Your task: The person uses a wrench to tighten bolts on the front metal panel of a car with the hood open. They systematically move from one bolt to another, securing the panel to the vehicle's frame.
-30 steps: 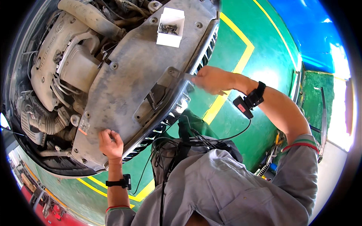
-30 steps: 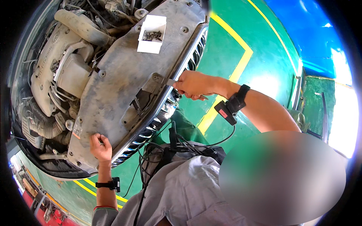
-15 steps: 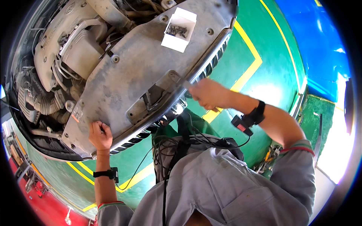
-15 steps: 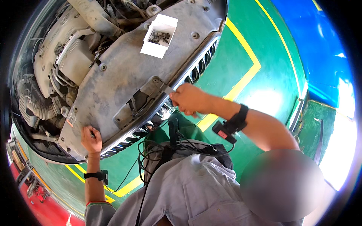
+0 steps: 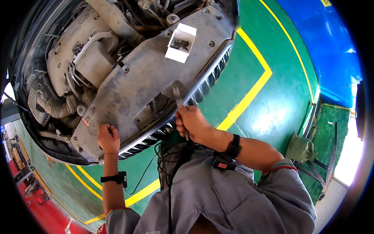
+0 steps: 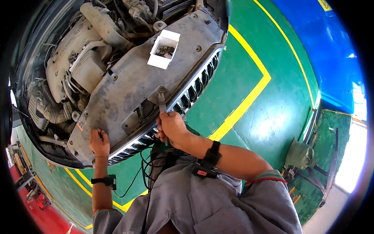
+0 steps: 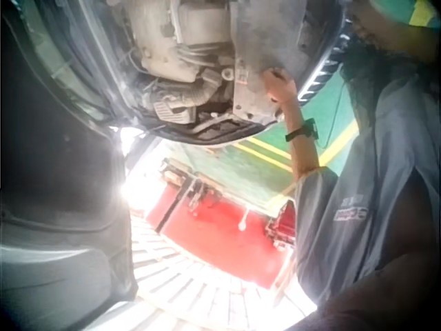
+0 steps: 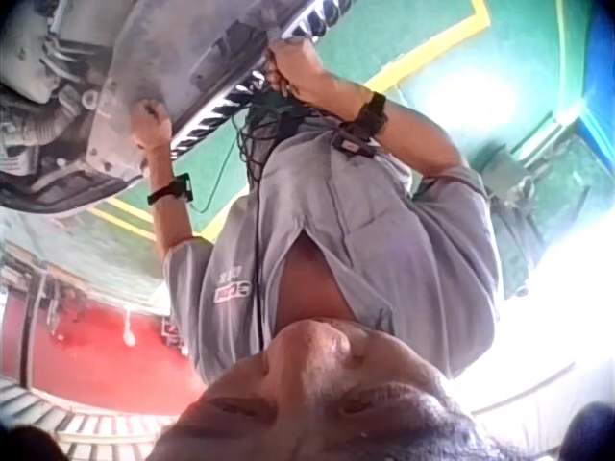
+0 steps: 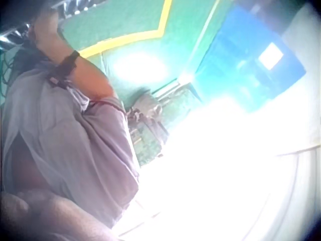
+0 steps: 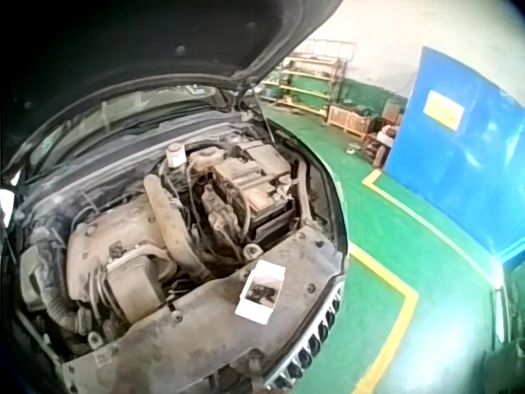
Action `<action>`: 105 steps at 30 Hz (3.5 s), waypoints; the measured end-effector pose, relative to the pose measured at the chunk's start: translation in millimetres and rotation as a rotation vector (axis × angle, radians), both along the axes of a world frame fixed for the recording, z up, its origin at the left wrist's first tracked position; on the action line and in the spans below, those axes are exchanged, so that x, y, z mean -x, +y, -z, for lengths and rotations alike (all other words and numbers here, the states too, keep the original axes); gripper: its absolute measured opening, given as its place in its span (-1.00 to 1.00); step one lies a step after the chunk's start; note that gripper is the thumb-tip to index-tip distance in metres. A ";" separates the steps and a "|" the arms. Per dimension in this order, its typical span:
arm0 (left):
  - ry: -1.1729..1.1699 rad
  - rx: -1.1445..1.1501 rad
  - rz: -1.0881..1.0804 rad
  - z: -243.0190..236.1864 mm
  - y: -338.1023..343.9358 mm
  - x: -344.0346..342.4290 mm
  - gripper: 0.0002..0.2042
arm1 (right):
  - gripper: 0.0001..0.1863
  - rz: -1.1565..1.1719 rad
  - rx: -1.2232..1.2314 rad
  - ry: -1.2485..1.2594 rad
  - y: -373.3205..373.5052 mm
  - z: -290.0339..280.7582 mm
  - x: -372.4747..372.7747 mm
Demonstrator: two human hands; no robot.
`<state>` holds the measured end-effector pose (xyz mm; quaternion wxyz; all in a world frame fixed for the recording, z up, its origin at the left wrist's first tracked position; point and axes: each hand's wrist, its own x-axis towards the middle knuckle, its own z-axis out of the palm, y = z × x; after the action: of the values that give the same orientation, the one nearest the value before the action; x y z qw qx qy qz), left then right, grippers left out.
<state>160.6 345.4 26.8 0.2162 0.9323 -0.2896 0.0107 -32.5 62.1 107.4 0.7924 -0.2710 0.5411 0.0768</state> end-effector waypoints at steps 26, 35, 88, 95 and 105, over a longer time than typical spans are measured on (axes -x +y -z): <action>1.240 0.351 -0.180 -73.1 -126.1 24.7 -0.70 | -0.73 0.521 -0.164 -0.283 47.9 42.0 -87.8; 1.179 0.294 -0.124 -46.6 -116.0 17.5 -0.73 | -0.74 0.507 -0.129 -0.330 53.0 60.3 -85.0; 1.253 0.297 -0.101 -92.4 -109.5 101.1 -0.50 | -0.82 0.152 -0.215 -0.119 -16.1 25.9 1.0; 0.701 0.222 0.021 -57.6 -103.5 88.9 -0.63 | -0.68 -0.394 0.342 0.040 -40.5 5.8 14.6; 0.585 0.215 0.127 -16.7 -156.6 88.9 -0.77 | -0.58 -0.866 0.520 -0.130 -97.0 24.4 31.5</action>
<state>71.6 188.7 43.5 0.3877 0.8478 -0.2702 -0.2409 -64.0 -34.9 83.0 0.6263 -0.6627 0.3302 0.2440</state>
